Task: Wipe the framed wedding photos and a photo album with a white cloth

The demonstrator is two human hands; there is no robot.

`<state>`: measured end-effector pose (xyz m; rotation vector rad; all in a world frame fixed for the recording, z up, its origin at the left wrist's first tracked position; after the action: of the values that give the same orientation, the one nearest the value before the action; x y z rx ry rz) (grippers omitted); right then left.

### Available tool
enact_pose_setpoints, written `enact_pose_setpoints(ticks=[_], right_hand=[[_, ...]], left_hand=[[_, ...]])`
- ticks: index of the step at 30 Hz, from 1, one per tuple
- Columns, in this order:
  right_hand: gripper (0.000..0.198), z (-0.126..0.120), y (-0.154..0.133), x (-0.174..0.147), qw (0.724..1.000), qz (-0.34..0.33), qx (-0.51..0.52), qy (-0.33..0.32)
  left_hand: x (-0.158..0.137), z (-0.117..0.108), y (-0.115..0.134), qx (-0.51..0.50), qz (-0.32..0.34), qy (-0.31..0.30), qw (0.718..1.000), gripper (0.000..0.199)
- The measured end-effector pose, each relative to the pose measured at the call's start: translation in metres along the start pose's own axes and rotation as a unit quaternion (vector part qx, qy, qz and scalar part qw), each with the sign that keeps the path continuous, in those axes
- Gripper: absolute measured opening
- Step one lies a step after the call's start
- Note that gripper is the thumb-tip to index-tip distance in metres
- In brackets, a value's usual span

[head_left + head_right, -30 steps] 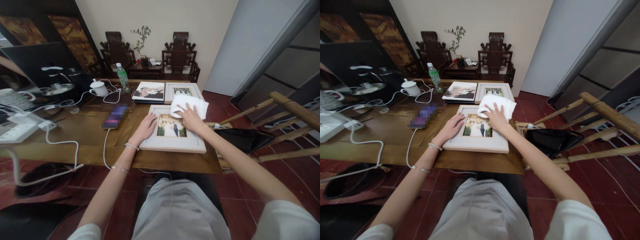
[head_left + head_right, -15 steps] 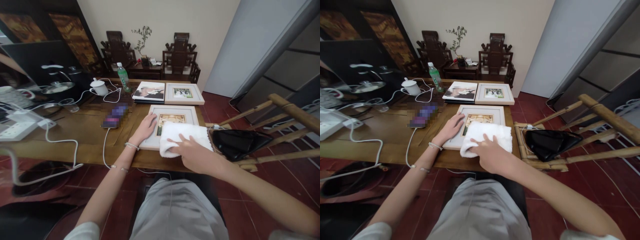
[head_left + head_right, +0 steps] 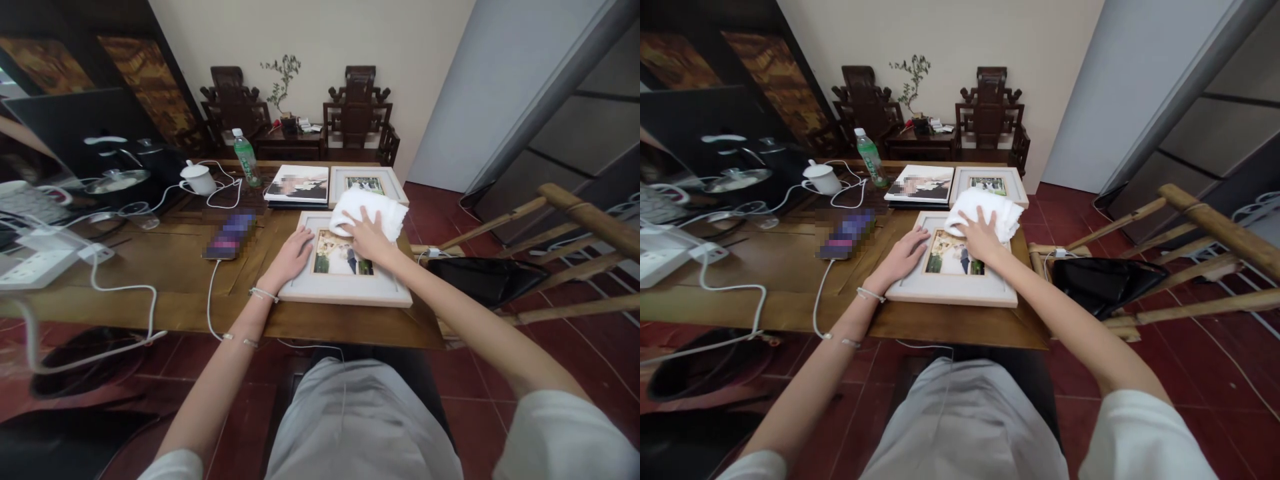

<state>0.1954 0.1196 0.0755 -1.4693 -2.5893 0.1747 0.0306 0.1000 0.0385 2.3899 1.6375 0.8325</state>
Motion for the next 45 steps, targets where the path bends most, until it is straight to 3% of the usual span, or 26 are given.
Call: enact_pose_setpoints(ticks=[4, 10, 14, 21, 26, 30, 34, 37, 40, 45], right_hand=[[0.072, 0.010, -0.035, -0.022, 0.997, -0.031, 0.013, -0.067], [0.076, 0.000, -0.101, -0.096, 0.965, -0.073, 0.117, -0.223], [0.070, -0.010, -0.126, -0.109, 0.963, -0.133, 0.119, -0.201], [0.066, 0.018, -0.100, -0.042, 0.985, -0.092, 0.062, -0.132], [0.063, 0.019, -0.060, 0.013, 0.997, -0.061, 0.015, -0.036], [0.058, 0.009, -0.026, 0.025, 1.000, -0.025, -0.015, -0.007], [0.061, -0.003, 0.005, 0.005, 0.999, 0.010, -0.039, -0.035], [0.067, -0.012, 0.010, -0.023, 0.996, -0.004, -0.058, -0.072], [0.073, -0.016, -0.005, -0.059, 0.990, -0.026, -0.036, -0.133], [0.073, -0.018, -0.057, -0.124, 0.966, -0.094, 0.061, -0.233]], left_hand=[[0.000, -0.001, 0.002, 0.001, 0.005, 0.003, 1.000, 0.041], [0.000, -0.004, 0.007, -0.012, 0.000, 0.001, 1.000, 0.043], [-0.001, -0.007, 0.005, -0.036, -0.030, 0.010, 0.999, 0.053], [-0.002, -0.013, -0.010, -0.105, -0.108, 0.045, 0.988, 0.063], [-0.002, -0.014, -0.004, -0.081, -0.086, 0.043, 0.992, 0.061], [-0.001, -0.009, -0.002, -0.051, -0.069, 0.026, 0.996, 0.059], [-0.001, -0.007, -0.002, -0.045, -0.063, 0.019, 0.997, 0.055], [-0.001, -0.007, -0.003, -0.059, -0.067, 0.021, 0.996, 0.054], [-0.002, -0.009, -0.006, -0.096, -0.083, 0.027, 0.992, 0.051], [-0.003, -0.014, -0.016, -0.181, -0.131, 0.071, 0.972, 0.047]])
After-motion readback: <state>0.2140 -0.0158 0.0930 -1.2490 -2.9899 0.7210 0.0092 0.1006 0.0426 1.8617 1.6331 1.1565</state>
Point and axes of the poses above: each hand's wrist, its own x-axis towards the middle knuckle, its own z-axis out of the palm, y = z × x, the point moved 9 cm from there along x, towards the middle knuckle, and after that the axes turned 12 degrees about x, right-handed, at the moved point
